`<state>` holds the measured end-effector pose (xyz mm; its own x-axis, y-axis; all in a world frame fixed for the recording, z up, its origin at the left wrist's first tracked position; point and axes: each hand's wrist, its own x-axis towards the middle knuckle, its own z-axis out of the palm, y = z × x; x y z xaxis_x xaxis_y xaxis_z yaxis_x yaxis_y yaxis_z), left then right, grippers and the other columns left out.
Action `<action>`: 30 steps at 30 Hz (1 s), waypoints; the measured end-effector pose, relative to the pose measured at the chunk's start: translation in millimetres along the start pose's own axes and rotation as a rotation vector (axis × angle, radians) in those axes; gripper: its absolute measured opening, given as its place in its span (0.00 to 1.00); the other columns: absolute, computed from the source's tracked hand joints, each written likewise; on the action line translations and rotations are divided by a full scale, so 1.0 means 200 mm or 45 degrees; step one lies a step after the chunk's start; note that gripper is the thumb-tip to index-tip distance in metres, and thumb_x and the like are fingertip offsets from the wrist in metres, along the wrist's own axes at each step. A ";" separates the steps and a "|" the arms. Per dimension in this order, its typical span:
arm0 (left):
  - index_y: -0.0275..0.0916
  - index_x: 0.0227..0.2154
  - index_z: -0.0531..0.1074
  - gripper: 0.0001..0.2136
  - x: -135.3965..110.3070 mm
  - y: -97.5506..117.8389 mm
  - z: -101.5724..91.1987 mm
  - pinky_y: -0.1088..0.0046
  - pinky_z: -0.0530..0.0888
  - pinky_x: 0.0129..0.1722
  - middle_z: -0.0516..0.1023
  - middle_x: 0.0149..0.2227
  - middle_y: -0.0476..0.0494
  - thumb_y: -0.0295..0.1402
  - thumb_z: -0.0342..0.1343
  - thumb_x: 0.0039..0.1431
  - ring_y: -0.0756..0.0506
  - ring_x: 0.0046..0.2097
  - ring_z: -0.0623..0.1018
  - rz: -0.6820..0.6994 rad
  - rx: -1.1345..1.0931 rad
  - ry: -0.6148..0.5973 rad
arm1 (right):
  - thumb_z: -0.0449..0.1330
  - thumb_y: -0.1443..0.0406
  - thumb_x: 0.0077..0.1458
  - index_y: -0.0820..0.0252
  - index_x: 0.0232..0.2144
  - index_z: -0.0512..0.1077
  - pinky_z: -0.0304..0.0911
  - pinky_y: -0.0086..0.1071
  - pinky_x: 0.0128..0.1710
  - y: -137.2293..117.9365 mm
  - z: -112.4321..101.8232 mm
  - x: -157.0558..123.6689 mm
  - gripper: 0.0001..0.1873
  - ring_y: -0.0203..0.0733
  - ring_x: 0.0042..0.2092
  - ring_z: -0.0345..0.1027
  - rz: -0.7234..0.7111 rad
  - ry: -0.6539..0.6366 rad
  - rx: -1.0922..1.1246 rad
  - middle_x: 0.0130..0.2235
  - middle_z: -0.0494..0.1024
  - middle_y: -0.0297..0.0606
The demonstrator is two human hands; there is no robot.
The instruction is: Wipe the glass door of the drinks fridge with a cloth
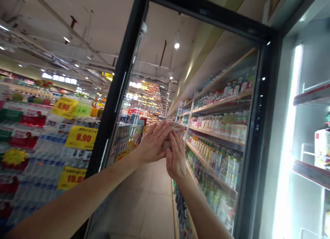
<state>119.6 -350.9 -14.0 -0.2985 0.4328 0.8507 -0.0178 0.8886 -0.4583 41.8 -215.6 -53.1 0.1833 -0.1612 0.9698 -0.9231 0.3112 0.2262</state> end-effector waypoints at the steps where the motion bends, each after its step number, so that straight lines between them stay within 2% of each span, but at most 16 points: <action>1: 0.28 0.62 0.46 0.32 -0.03 -0.03 -0.01 0.60 0.50 0.64 0.51 0.65 0.36 0.45 0.42 0.61 0.42 0.66 0.46 0.001 -0.004 0.022 | 0.44 0.66 0.60 0.55 0.64 0.45 0.53 0.51 0.59 -0.03 0.04 0.02 0.30 0.48 0.64 0.48 0.025 -0.008 -0.050 0.63 0.55 0.46; 3: 0.31 0.63 0.45 0.28 -0.08 -0.09 -0.03 0.60 0.51 0.63 0.53 0.64 0.37 0.39 0.40 0.64 0.44 0.66 0.48 -0.049 0.047 0.082 | 0.47 0.64 0.60 0.55 0.62 0.50 0.49 0.53 0.60 -0.09 0.10 0.05 0.29 0.51 0.65 0.45 0.080 -0.020 -0.183 0.64 0.53 0.47; 5: 0.34 0.63 0.46 0.26 -0.12 -0.13 -0.04 0.59 0.51 0.63 0.55 0.63 0.37 0.37 0.41 0.64 0.43 0.66 0.50 -0.102 0.128 0.121 | 0.49 0.62 0.59 0.56 0.60 0.57 0.46 0.55 0.59 -0.11 0.12 0.08 0.26 0.53 0.65 0.42 0.110 -0.027 -0.326 0.64 0.52 0.48; 7: 0.35 0.62 0.48 0.26 -0.14 -0.14 -0.03 0.58 0.51 0.63 0.55 0.63 0.38 0.38 0.42 0.64 0.42 0.66 0.50 -0.107 0.174 0.119 | 0.50 0.61 0.59 0.55 0.56 0.62 0.43 0.55 0.60 -0.06 0.10 0.10 0.23 0.53 0.65 0.43 0.082 -0.037 -0.433 0.63 0.54 0.47; 10: 0.36 0.62 0.50 0.26 -0.14 -0.12 -0.02 0.58 0.51 0.63 0.55 0.64 0.38 0.39 0.43 0.63 0.42 0.66 0.51 -0.120 0.207 0.088 | 0.49 0.62 0.58 0.52 0.55 0.65 0.42 0.56 0.60 0.19 -0.06 0.11 0.22 0.50 0.64 0.47 0.125 0.002 -0.526 0.62 0.58 0.44; 12: 0.36 0.62 0.51 0.26 -0.13 -0.09 -0.01 0.58 0.50 0.63 0.53 0.64 0.39 0.39 0.44 0.63 0.41 0.66 0.50 -0.152 0.234 0.069 | 0.47 0.63 0.57 0.55 0.56 0.64 0.42 0.60 0.58 0.41 -0.19 0.10 0.24 0.55 0.63 0.47 0.351 0.130 -0.582 0.62 0.58 0.47; 14: 0.35 0.62 0.51 0.26 -0.13 -0.08 -0.01 0.57 0.49 0.63 0.52 0.64 0.38 0.40 0.43 0.63 0.41 0.66 0.49 -0.192 0.257 0.063 | 0.45 0.64 0.56 0.59 0.56 0.63 0.43 0.63 0.56 0.53 -0.26 0.09 0.26 0.60 0.63 0.47 0.612 0.338 -0.598 0.62 0.57 0.51; 16: 0.35 0.62 0.49 0.26 -0.13 -0.07 0.00 0.56 0.48 0.63 0.51 0.64 0.39 0.39 0.42 0.64 0.41 0.66 0.49 -0.213 0.263 0.071 | 0.44 0.64 0.56 0.61 0.58 0.62 0.45 0.63 0.55 0.50 -0.22 0.07 0.27 0.61 0.63 0.46 0.625 0.396 -0.571 0.62 0.56 0.52; 17: 0.35 0.62 0.49 0.27 -0.13 -0.07 0.00 0.56 0.49 0.63 0.51 0.64 0.39 0.39 0.42 0.63 0.42 0.66 0.50 -0.212 0.259 0.077 | 0.44 0.64 0.57 0.60 0.58 0.60 0.46 0.61 0.56 0.43 -0.17 0.06 0.27 0.59 0.63 0.46 0.530 0.362 -0.547 0.62 0.56 0.52; 20: 0.37 0.63 0.48 0.27 -0.14 -0.09 0.00 0.57 0.49 0.63 0.52 0.64 0.40 0.39 0.42 0.63 0.42 0.65 0.51 -0.209 0.240 0.095 | 0.48 0.64 0.56 0.55 0.60 0.56 0.45 0.53 0.60 0.21 -0.01 0.03 0.28 0.52 0.64 0.45 0.054 0.047 -0.523 0.62 0.57 0.46; 22: 0.38 0.63 0.48 0.27 -0.14 -0.10 0.01 0.58 0.49 0.63 0.54 0.64 0.41 0.40 0.43 0.63 0.43 0.65 0.51 -0.218 0.222 0.099 | 0.50 0.63 0.55 0.53 0.60 0.56 0.43 0.52 0.61 0.17 0.00 0.00 0.29 0.49 0.65 0.46 -0.076 -0.052 -0.537 0.62 0.58 0.43; 24: 0.39 0.64 0.45 0.28 -0.14 -0.08 0.02 0.57 0.49 0.64 0.53 0.64 0.42 0.40 0.43 0.63 0.43 0.65 0.51 -0.236 0.201 0.098 | 0.49 0.64 0.55 0.54 0.61 0.55 0.42 0.54 0.61 0.27 -0.07 -0.03 0.30 0.51 0.64 0.46 0.053 0.016 -0.587 0.62 0.58 0.44; 27: 0.39 0.64 0.38 0.30 -0.13 -0.01 0.05 0.52 0.48 0.63 0.50 0.65 0.41 0.36 0.43 0.63 0.41 0.66 0.49 -0.360 0.176 0.132 | 0.45 0.65 0.55 0.61 0.62 0.53 0.45 0.61 0.57 0.45 -0.22 -0.07 0.31 0.57 0.64 0.45 0.498 0.313 -0.654 0.62 0.57 0.52; 28: 0.39 0.64 0.37 0.30 -0.12 0.02 0.07 0.50 0.48 0.63 0.49 0.65 0.40 0.36 0.42 0.63 0.40 0.66 0.48 -0.416 0.169 0.156 | 0.45 0.65 0.55 0.62 0.62 0.52 0.45 0.62 0.56 0.47 -0.23 -0.09 0.31 0.58 0.64 0.45 0.574 0.372 -0.658 0.62 0.57 0.54; 29: 0.38 0.64 0.35 0.31 -0.12 0.04 0.08 0.49 0.48 0.63 0.48 0.65 0.39 0.35 0.42 0.63 0.40 0.66 0.47 -0.460 0.163 0.181 | 0.44 0.65 0.56 0.63 0.63 0.51 0.46 0.62 0.56 0.47 -0.23 -0.10 0.32 0.58 0.64 0.45 0.576 0.385 -0.655 0.62 0.57 0.55; 30: 0.37 0.64 0.35 0.31 -0.11 0.06 0.09 0.48 0.48 0.62 0.48 0.65 0.38 0.36 0.42 0.63 0.39 0.66 0.47 -0.486 0.157 0.201 | 0.44 0.65 0.56 0.62 0.63 0.49 0.46 0.60 0.57 0.44 -0.21 -0.12 0.32 0.57 0.64 0.45 0.502 0.336 -0.645 0.62 0.57 0.54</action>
<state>109.4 -352.8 -42.7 -0.0987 0.1031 0.9898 -0.2154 0.9688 -0.1224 -29.5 -145.0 -52.6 0.0024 0.2671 0.9637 -0.6778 0.7089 -0.1948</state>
